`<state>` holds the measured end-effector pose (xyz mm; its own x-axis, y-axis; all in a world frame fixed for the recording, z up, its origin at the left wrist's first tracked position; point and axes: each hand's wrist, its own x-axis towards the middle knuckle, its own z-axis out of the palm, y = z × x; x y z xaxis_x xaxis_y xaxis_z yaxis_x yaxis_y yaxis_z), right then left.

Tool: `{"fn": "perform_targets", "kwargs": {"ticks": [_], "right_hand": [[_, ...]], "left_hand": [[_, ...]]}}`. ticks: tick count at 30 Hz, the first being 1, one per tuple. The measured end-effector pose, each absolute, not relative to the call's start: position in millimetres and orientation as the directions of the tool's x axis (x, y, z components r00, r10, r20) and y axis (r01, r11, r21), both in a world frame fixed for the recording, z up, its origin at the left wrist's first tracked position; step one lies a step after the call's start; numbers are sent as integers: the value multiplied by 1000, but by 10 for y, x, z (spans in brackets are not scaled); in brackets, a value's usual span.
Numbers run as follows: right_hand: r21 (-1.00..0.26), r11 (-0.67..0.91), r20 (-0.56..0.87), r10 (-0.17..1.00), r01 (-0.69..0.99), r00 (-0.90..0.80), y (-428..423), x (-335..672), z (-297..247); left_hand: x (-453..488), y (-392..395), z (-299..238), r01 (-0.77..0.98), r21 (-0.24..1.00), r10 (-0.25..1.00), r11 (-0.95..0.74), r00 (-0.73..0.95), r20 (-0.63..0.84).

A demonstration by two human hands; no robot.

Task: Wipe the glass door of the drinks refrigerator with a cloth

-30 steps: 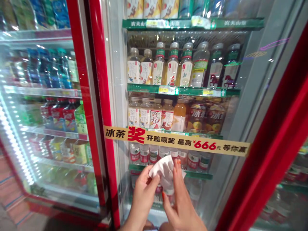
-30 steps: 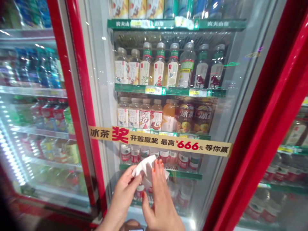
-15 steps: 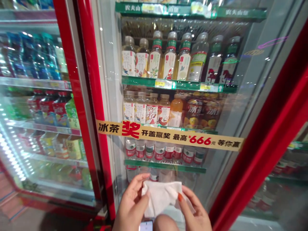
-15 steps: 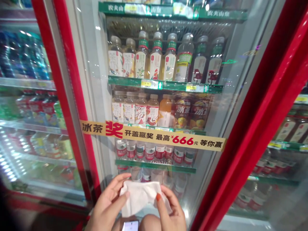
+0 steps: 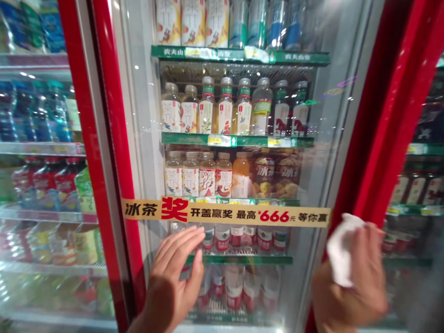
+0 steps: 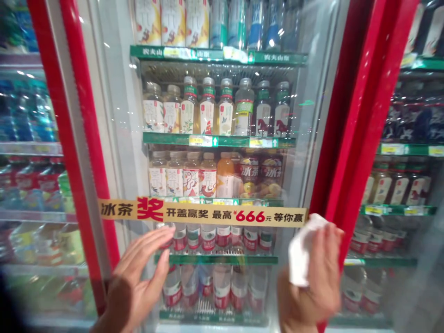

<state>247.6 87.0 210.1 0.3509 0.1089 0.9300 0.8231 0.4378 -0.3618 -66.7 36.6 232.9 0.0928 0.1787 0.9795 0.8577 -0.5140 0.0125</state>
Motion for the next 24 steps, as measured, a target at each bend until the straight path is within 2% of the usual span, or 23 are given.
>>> {"fn": "perform_targets", "kwargs": {"ticks": [1, 3, 4, 6, 8, 11, 13, 18, 19, 21, 24], "right_hand": [[-224, 417, 974, 120, 881, 191, 980, 2389, 2105], [-8, 413, 977, 198, 911, -81, 1145, 2122, 1998], [88, 423, 954, 225, 902, -198, 1199, 1991, 1906], [217, 415, 926, 200, 884, -321, 1264, 1840, 1730], [222, 363, 940, 166, 905, -297, 1295, 1898, 1666], [50, 230, 985, 147, 972, -86, 1296, 2272, 1890], [-3, 189, 995, 95, 982, -15, 1268, 2553, 2179], [46, 160, 980, -196, 986, -14, 1241, 2907, 2779], [74, 148, 976, -216, 986, -41, 1260, 2905, 2834], [161, 134, 975, -173, 978, -137, 1299, 2844, 2873], [217, 180, 972, 53, 959, -230, 1290, 2712, 2813]], "left_hand": [[-705, 463, 2464, 874, -124, 91, -470, 188, 978], [-767, 673, 2632, 886, -278, 28, -370, 310, 950], [-797, 777, 2666, 893, -306, 43, -331, 338, 940], [-855, 962, 2663, 907, -316, 98, -277, 354, 930], [-902, 1091, 2613, 912, -318, 111, -258, 355, 928], [-933, 1165, 2551, 910, -326, 94, -258, 359, 928], [-932, 1162, 2540, 911, -319, 94, -261, 353, 931], [-929, 1149, 2553, 907, -332, 85, -259, 364, 927], [-933, 1153, 2555, 904, -343, 81, -254, 373, 924], [-944, 1162, 2555, 902, -356, 73, -246, 383, 921], [-952, 1182, 2551, 904, -353, 70, -241, 379, 923]]}}
